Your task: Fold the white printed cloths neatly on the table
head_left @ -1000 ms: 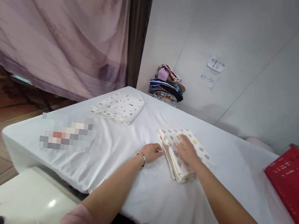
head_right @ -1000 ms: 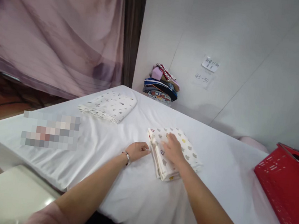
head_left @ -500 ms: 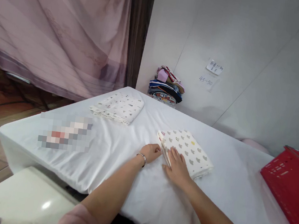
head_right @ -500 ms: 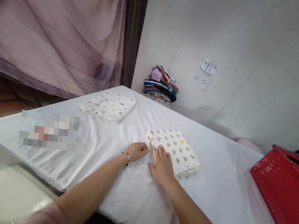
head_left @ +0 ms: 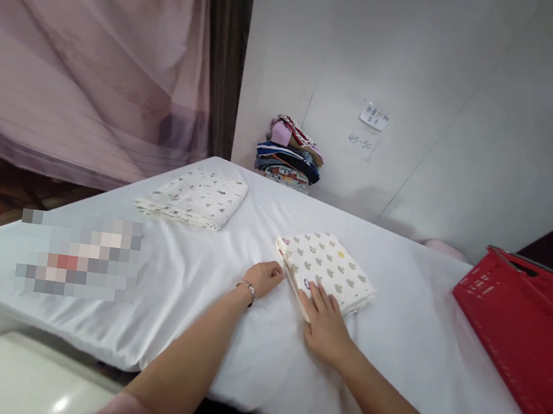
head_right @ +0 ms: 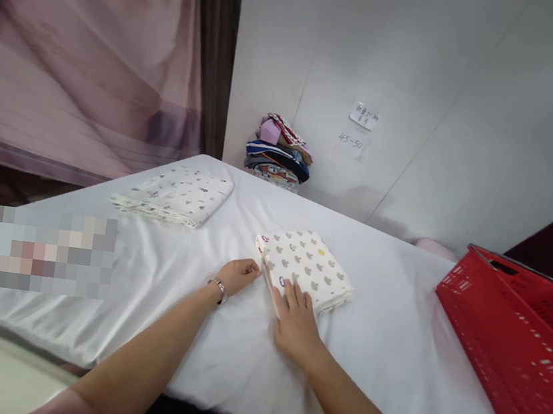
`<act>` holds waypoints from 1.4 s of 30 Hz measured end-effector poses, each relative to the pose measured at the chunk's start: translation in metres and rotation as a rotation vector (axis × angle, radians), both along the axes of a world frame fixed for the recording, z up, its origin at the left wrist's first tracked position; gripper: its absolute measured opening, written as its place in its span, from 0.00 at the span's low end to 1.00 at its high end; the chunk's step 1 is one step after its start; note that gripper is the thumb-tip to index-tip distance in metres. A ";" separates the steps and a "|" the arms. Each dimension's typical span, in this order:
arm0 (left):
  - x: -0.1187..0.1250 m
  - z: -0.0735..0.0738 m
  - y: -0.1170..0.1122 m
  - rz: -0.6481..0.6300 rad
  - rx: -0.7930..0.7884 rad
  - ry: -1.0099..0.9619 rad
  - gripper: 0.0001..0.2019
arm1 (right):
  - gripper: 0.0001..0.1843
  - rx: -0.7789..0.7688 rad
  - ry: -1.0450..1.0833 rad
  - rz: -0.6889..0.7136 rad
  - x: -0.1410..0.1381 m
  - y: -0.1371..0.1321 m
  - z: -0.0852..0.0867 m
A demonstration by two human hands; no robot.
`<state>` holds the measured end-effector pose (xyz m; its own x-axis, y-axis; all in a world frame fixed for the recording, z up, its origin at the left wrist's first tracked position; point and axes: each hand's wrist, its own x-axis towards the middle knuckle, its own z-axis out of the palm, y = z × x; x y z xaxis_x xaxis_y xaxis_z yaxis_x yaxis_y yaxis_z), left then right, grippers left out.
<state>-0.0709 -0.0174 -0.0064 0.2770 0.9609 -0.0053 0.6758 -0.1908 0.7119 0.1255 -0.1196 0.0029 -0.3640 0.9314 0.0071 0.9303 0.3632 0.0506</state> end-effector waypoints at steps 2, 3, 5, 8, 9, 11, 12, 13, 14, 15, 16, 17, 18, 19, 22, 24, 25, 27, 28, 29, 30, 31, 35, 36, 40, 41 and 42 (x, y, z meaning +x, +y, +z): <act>0.000 -0.001 0.001 -0.005 0.004 -0.004 0.10 | 0.41 -0.019 -0.014 0.007 -0.001 0.003 0.003; -0.001 -0.001 0.001 -0.008 0.008 -0.009 0.10 | 0.40 -0.014 -0.017 0.008 -0.001 0.006 0.005; -0.001 -0.002 0.002 -0.010 0.010 -0.016 0.09 | 0.38 0.015 -0.005 0.011 0.000 0.009 0.007; -0.001 -0.003 0.002 -0.009 0.002 -0.026 0.09 | 0.38 0.058 0.057 0.038 0.008 0.005 0.013; -0.001 -0.003 0.001 -0.006 0.007 -0.036 0.08 | 0.38 0.060 0.081 0.059 0.012 0.000 0.016; 0.000 -0.002 0.000 0.017 0.031 -0.059 0.07 | 0.39 0.051 0.123 0.119 0.023 -0.015 0.020; 0.001 -0.001 -0.001 0.044 0.052 -0.067 0.06 | 0.39 0.042 0.136 0.155 0.029 -0.023 0.022; 0.002 0.000 -0.002 0.082 0.086 -0.074 0.05 | 0.40 0.032 0.145 0.187 0.034 -0.032 0.023; 0.002 0.001 -0.003 0.125 0.132 -0.087 0.05 | 0.40 0.025 0.148 0.210 0.038 -0.041 0.023; 0.003 0.002 -0.004 0.170 0.191 -0.106 0.05 | 0.41 0.021 0.146 0.224 0.040 -0.048 0.022; 0.002 0.004 -0.004 0.213 0.259 -0.132 0.05 | 0.41 0.018 0.140 0.228 0.042 -0.054 0.021; 0.002 0.005 -0.004 0.252 0.331 -0.160 0.06 | 0.41 0.015 0.130 0.227 0.042 -0.059 0.019; 0.001 0.006 -0.005 0.280 0.398 -0.184 0.07 | 0.41 0.012 0.121 0.221 0.041 -0.062 0.017; 0.001 0.006 -0.005 0.286 0.454 -0.197 0.09 | 0.41 0.007 0.111 0.214 0.039 -0.064 0.015; 0.001 0.004 -0.005 0.147 0.550 -0.172 0.10 | 0.40 -0.034 0.099 0.192 0.033 -0.067 0.015; 0.003 0.000 -0.004 0.005 0.516 -0.131 0.08 | 0.38 -0.091 0.132 0.185 0.031 -0.068 0.021; 0.004 -0.001 -0.004 -0.040 0.479 -0.115 0.07 | 0.36 -0.127 0.165 0.182 0.030 -0.067 0.026; 0.006 -0.004 -0.003 -0.064 0.414 -0.106 0.07 | 0.34 -0.165 0.244 0.151 0.030 -0.063 0.038; 0.007 -0.005 -0.002 -0.059 0.398 -0.110 0.08 | 0.33 -0.151 0.280 0.118 0.030 -0.058 0.045; 0.007 -0.006 -0.001 -0.054 0.392 -0.115 0.08 | 0.32 -0.111 0.307 0.081 0.029 -0.052 0.050; 0.007 -0.006 -0.001 -0.051 0.392 -0.119 0.08 | 0.31 -0.051 0.322 0.045 0.029 -0.043 0.055; 0.006 -0.007 -0.001 -0.050 0.393 -0.121 0.08 | 0.30 0.018 0.325 0.010 0.030 -0.033 0.057; 0.004 -0.007 0.000 -0.051 0.389 -0.126 0.08 | 0.30 0.107 0.232 -0.180 0.041 0.012 0.043; 0.004 -0.007 0.000 -0.049 0.383 -0.126 0.08 | 0.30 0.054 0.198 -0.247 0.045 0.021 0.035; 0.004 -0.008 0.001 -0.043 0.350 -0.131 0.07 | 0.32 -0.099 0.118 -0.364 0.058 0.038 0.008; 0.004 -0.009 0.001 -0.039 0.342 -0.133 0.07 | 0.32 -0.092 0.117 -0.360 0.060 0.038 0.005; 0.005 -0.009 0.001 -0.032 0.336 -0.137 0.07 | 0.32 -0.084 0.122 -0.354 0.061 0.038 0.003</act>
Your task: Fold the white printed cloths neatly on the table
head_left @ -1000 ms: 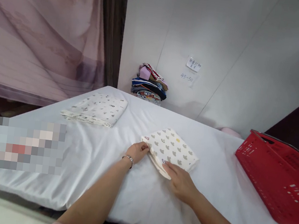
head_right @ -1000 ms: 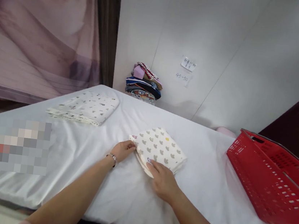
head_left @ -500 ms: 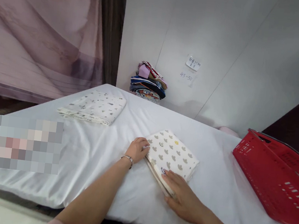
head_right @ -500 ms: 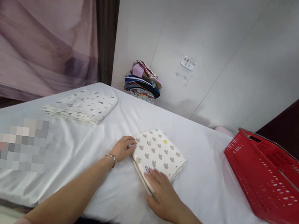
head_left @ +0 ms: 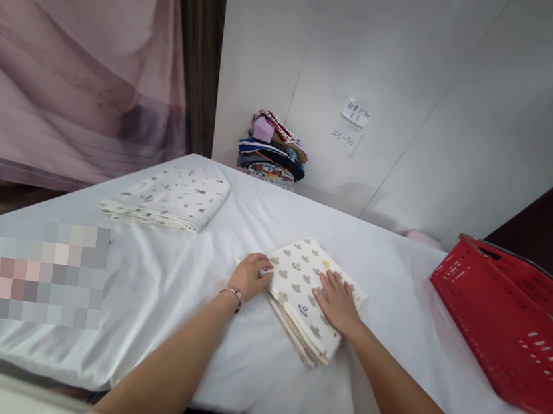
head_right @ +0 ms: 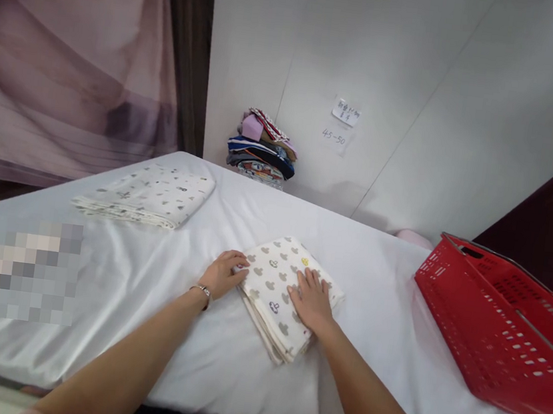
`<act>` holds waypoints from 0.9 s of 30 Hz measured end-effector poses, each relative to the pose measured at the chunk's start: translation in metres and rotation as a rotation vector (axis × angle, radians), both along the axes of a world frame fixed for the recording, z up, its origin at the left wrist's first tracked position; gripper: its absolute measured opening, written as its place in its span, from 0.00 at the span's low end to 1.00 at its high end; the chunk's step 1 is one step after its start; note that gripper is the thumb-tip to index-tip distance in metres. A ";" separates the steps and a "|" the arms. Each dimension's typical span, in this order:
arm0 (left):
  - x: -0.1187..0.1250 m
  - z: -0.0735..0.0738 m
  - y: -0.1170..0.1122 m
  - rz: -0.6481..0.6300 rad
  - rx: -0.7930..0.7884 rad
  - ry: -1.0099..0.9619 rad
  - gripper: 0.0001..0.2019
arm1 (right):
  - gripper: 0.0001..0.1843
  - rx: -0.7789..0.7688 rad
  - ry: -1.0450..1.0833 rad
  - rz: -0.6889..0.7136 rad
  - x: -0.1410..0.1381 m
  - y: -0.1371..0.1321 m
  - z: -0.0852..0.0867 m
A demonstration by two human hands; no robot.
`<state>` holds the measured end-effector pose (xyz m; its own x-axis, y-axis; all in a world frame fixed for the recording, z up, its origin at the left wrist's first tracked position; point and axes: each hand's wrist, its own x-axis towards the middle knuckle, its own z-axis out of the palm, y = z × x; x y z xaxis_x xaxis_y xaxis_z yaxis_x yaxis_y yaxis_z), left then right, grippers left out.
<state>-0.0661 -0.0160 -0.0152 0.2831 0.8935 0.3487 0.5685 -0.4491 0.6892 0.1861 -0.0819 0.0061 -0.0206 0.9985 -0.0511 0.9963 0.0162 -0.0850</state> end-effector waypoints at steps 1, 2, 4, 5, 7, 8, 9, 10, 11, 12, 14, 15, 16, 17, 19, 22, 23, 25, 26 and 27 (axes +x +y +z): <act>0.001 0.000 0.000 0.010 -0.002 -0.007 0.07 | 0.32 0.006 0.013 0.001 0.001 0.000 -0.001; 0.001 0.000 0.000 0.022 0.001 -0.016 0.07 | 0.32 0.007 0.033 -0.004 0.001 0.000 0.000; 0.001 0.000 0.001 0.069 0.009 -0.033 0.10 | 0.29 0.029 0.089 -0.009 0.005 0.004 0.003; 0.001 0.000 0.001 0.106 0.008 -0.034 0.11 | 0.27 0.063 0.118 -0.013 0.009 0.008 0.005; 0.000 0.002 0.001 0.209 -0.017 0.002 0.16 | 0.25 0.132 0.182 -0.060 0.020 0.020 0.011; -0.001 0.004 0.001 0.263 -0.037 0.040 0.19 | 0.25 0.132 0.223 -0.110 0.028 0.026 0.014; -0.002 0.005 0.001 0.303 -0.056 0.087 0.21 | 0.27 0.102 0.264 -0.171 0.035 0.033 0.017; -0.003 0.006 0.000 0.327 -0.074 0.136 0.23 | 0.29 0.049 0.303 -0.231 0.043 0.040 0.019; -0.004 0.007 0.000 0.335 -0.091 0.178 0.24 | 0.30 -0.015 0.339 -0.274 0.051 0.047 0.021; -0.004 0.008 0.000 0.327 -0.106 0.205 0.24 | 0.31 -0.076 0.370 -0.291 0.058 0.052 0.023; -0.004 0.008 0.000 0.291 -0.137 0.208 0.24 | 0.29 -0.163 0.414 -0.278 0.068 0.061 0.026; -0.004 0.008 0.000 0.278 -0.155 0.185 0.23 | 0.28 -0.204 0.438 -0.269 0.072 0.064 0.026; -0.003 0.008 0.000 0.269 -0.175 0.149 0.21 | 0.27 -0.245 0.461 -0.265 0.074 0.066 0.026; -0.002 0.007 0.001 0.263 -0.198 0.103 0.20 | 0.26 -0.277 0.479 -0.265 0.076 0.068 0.027; 0.000 0.007 0.001 0.257 -0.246 -0.003 0.17 | 0.23 -0.308 0.500 -0.266 0.075 0.072 0.028; -0.001 0.009 0.003 0.282 -0.241 -0.133 0.16 | 0.21 -0.247 0.491 -0.253 0.069 0.081 0.034; -0.003 0.010 0.004 0.308 -0.214 -0.157 0.16 | 0.20 -0.207 0.481 -0.242 0.065 0.087 0.038; -0.010 0.013 0.008 0.388 -0.144 -0.183 0.16 | 0.20 -0.119 0.459 -0.212 0.054 0.100 0.044; -0.014 0.013 0.011 0.437 -0.110 -0.189 0.16 | 0.21 -0.076 0.447 -0.193 0.047 0.108 0.046; -0.019 0.013 0.014 0.490 -0.078 -0.194 0.16 | 0.21 -0.038 0.432 -0.174 0.039 0.116 0.048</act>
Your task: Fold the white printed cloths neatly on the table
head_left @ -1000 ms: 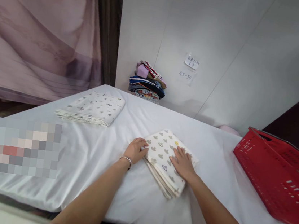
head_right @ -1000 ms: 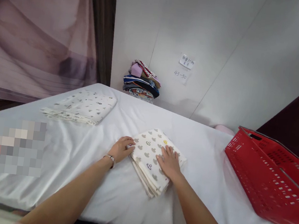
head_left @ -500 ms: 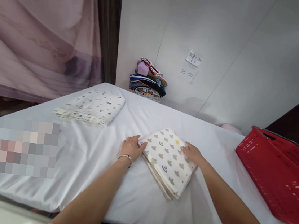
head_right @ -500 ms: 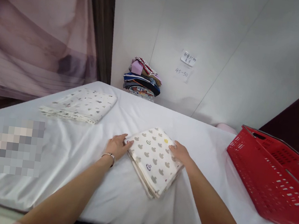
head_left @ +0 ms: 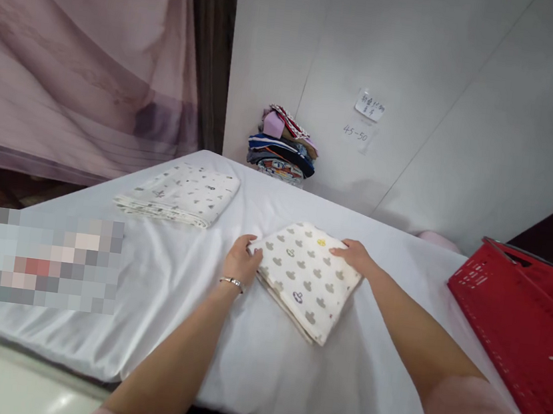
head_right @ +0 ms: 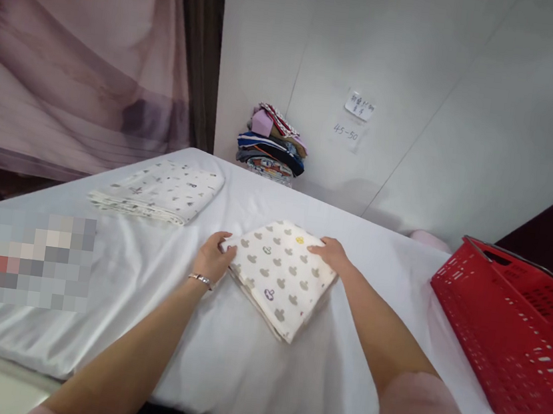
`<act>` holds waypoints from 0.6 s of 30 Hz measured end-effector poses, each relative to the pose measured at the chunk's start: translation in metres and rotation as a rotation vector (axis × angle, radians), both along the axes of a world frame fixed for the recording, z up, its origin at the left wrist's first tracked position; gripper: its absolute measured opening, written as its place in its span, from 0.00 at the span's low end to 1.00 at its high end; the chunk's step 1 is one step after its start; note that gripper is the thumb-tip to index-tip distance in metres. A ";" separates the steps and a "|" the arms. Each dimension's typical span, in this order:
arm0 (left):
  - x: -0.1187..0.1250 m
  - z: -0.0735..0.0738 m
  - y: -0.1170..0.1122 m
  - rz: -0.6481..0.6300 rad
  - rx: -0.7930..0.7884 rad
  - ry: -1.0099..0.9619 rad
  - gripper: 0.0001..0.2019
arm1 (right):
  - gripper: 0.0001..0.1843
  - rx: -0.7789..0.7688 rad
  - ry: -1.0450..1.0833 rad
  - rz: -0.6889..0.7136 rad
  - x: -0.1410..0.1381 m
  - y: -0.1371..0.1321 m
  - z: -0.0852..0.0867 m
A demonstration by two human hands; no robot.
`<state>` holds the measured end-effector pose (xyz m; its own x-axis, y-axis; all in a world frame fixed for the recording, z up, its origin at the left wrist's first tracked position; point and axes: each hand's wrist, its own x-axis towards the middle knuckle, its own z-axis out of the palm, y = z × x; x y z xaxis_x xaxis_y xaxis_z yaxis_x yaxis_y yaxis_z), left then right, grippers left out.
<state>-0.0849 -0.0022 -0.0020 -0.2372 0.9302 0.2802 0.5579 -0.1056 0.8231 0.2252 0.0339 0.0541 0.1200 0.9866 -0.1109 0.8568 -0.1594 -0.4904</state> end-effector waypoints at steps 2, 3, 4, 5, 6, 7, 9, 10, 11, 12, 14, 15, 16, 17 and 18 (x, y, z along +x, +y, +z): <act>-0.010 -0.002 0.005 0.107 0.022 0.028 0.16 | 0.23 0.065 -0.044 0.017 -0.019 0.014 0.001; -0.014 -0.003 0.007 0.148 0.011 0.054 0.16 | 0.24 0.089 -0.066 0.027 -0.029 0.018 0.000; -0.017 -0.005 0.009 0.174 -0.013 0.086 0.16 | 0.25 0.108 -0.086 0.043 -0.041 0.021 -0.002; -0.020 -0.007 0.010 0.187 -0.039 0.124 0.16 | 0.26 0.125 -0.103 0.067 -0.053 0.020 -0.004; -0.021 -0.008 0.010 0.188 -0.056 0.165 0.15 | 0.26 0.142 -0.114 0.101 -0.065 0.017 -0.007; -0.021 -0.009 0.010 0.183 -0.056 0.208 0.15 | 0.26 0.157 -0.120 0.145 -0.077 0.011 -0.011; -0.019 -0.009 0.008 0.170 0.001 0.288 0.15 | 0.25 0.178 -0.121 0.250 -0.100 -0.010 -0.018; -0.018 -0.009 0.007 0.166 0.047 0.324 0.16 | 0.24 0.177 -0.121 0.303 -0.110 -0.023 -0.022; -0.016 -0.008 0.005 0.158 0.097 0.355 0.16 | 0.25 0.172 -0.125 0.359 -0.119 -0.038 -0.025; -0.013 -0.008 0.004 0.145 0.142 0.381 0.16 | 0.26 0.170 -0.138 0.425 -0.126 -0.052 -0.028; -0.009 -0.008 0.001 0.096 0.198 0.429 0.16 | 0.27 0.191 -0.182 0.503 -0.134 -0.081 -0.032; -0.008 -0.008 0.000 0.071 0.196 0.446 0.14 | 0.27 0.205 -0.203 0.529 -0.135 -0.094 -0.034; -0.007 -0.008 -0.001 0.052 0.176 0.455 0.13 | 0.27 0.221 -0.221 0.548 -0.134 -0.106 -0.035; -0.006 -0.009 -0.001 0.039 0.145 0.457 0.13 | 0.27 0.240 -0.237 0.566 -0.132 -0.117 -0.037; -0.005 -0.009 -0.001 0.034 0.113 0.452 0.12 | 0.28 0.261 -0.254 0.585 -0.129 -0.127 -0.040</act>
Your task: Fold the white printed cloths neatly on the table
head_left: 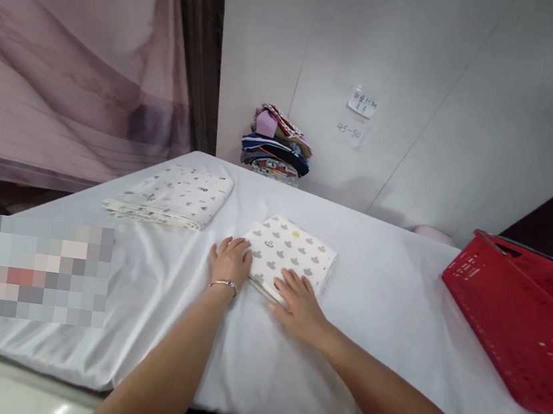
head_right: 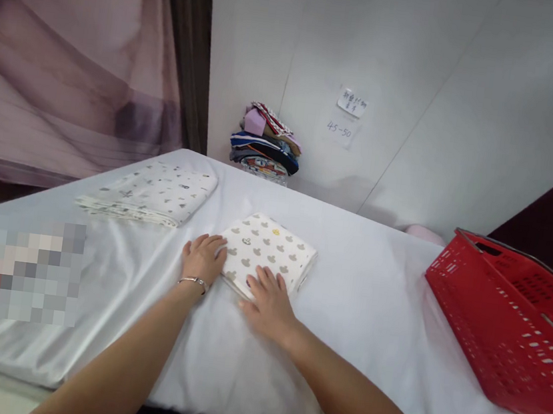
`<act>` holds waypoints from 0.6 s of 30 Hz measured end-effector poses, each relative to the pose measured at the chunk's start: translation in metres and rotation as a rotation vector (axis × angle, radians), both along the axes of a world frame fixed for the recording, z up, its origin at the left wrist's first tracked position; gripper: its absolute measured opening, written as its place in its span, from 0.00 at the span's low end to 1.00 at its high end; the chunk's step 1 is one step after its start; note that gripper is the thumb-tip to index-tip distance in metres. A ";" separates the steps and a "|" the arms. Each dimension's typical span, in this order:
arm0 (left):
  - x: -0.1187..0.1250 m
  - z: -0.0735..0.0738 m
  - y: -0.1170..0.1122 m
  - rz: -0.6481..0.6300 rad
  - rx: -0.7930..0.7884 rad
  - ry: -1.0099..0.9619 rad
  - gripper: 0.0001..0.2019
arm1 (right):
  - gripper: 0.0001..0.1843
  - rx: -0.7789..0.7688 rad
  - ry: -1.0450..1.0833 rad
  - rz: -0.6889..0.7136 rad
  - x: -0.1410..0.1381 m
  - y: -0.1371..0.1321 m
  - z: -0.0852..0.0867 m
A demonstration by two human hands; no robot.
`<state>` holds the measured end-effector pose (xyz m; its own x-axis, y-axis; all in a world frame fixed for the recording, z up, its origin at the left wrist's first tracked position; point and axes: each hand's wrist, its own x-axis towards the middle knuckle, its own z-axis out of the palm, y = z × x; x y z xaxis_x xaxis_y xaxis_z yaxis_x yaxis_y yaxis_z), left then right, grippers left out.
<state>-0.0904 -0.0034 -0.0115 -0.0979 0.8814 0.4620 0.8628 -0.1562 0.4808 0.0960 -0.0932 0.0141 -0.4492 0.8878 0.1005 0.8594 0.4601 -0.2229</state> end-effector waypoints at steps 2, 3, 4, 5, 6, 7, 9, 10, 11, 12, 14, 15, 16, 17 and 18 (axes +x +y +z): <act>0.000 0.000 0.001 0.004 -0.034 -0.013 0.12 | 0.29 0.064 -0.022 0.041 0.007 -0.017 -0.007; -0.001 0.000 0.001 0.003 -0.034 -0.015 0.12 | 0.30 0.100 -0.030 0.059 0.011 -0.025 -0.011; -0.001 0.001 0.000 0.002 -0.025 -0.012 0.12 | 0.29 0.132 -0.035 0.071 0.014 -0.032 -0.015; 0.000 0.002 0.000 -0.001 -0.009 -0.006 0.12 | 0.29 0.154 -0.038 0.079 0.016 -0.038 -0.018; 0.001 0.003 -0.002 -0.009 0.009 0.004 0.12 | 0.28 0.165 -0.039 0.083 0.019 -0.044 -0.020; 0.004 0.004 -0.005 -0.026 0.030 0.018 0.12 | 0.27 0.165 -0.037 0.084 0.020 -0.050 -0.021; 0.013 0.006 -0.013 -0.106 0.074 0.054 0.11 | 0.25 0.136 -0.028 0.101 0.024 -0.059 -0.018; 0.019 0.006 -0.018 -0.177 0.091 0.075 0.11 | 0.24 0.116 -0.015 0.119 0.025 -0.062 -0.014; 0.026 0.006 -0.023 -0.267 0.103 0.097 0.11 | 0.23 0.101 0.006 0.133 0.027 -0.063 -0.010; 0.033 0.005 -0.028 -0.363 0.108 0.119 0.12 | 0.23 0.096 0.034 0.135 0.029 -0.063 -0.006; 0.045 0.003 -0.035 -0.523 0.104 0.155 0.13 | 0.22 0.120 0.098 0.084 0.034 -0.059 0.001; 0.049 0.002 -0.038 -0.568 0.098 0.166 0.13 | 0.22 0.132 0.125 0.039 0.037 -0.056 0.003; 0.051 0.001 -0.039 -0.590 0.092 0.173 0.14 | 0.22 0.131 0.148 -0.007 0.040 -0.052 0.003; 0.053 0.001 -0.039 -0.595 0.086 0.176 0.14 | 0.22 0.115 0.169 -0.036 0.043 -0.049 0.001; 0.053 0.000 -0.039 -0.595 0.080 0.177 0.14 | 0.23 0.085 0.191 -0.044 0.046 -0.045 -0.001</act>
<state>-0.0378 -0.0425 -0.0112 0.4837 0.7233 0.4929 0.6823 -0.6643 0.3052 0.1416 -0.1386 0.0130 -0.3757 0.8909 0.2552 0.8249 0.4470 -0.3461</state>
